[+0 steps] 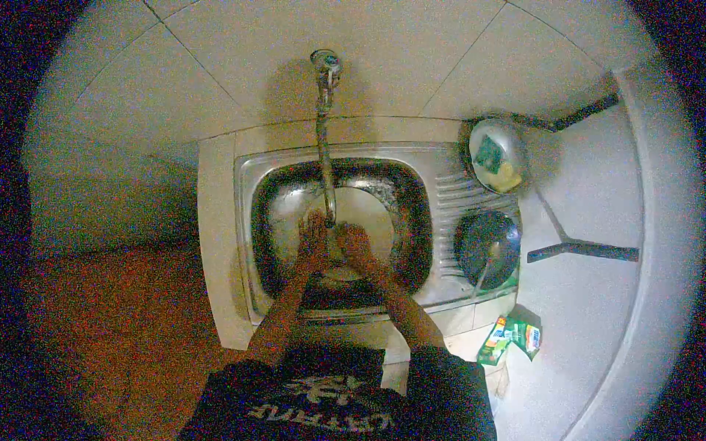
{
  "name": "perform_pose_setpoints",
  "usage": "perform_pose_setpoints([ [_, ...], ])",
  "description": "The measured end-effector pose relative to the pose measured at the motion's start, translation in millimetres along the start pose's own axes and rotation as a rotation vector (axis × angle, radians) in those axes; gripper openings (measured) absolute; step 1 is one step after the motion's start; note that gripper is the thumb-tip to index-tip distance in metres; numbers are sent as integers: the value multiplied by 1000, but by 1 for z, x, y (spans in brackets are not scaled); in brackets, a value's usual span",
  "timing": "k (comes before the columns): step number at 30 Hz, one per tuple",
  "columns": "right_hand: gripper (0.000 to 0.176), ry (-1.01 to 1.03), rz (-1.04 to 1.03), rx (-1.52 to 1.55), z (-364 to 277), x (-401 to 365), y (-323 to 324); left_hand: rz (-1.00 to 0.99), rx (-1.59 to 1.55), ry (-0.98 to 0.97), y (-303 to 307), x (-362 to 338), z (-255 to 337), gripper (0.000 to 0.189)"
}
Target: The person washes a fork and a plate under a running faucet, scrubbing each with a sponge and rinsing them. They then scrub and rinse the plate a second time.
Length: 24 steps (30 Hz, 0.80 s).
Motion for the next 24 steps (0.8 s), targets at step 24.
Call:
perform_pose_setpoints([
  [24,19,-129,-396,15,-15,19,27,-140,-51,170,32,-13,6,121],
])
Point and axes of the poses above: each hand's wrist, its own x-axis towards the middle knuckle, its own y-axis out of the back of the hand, z = x × y, the point moved 1 cm from there along x, towards the middle knuckle, and after that the axes turned 7 degrees about -z, right-handed, at the moved point
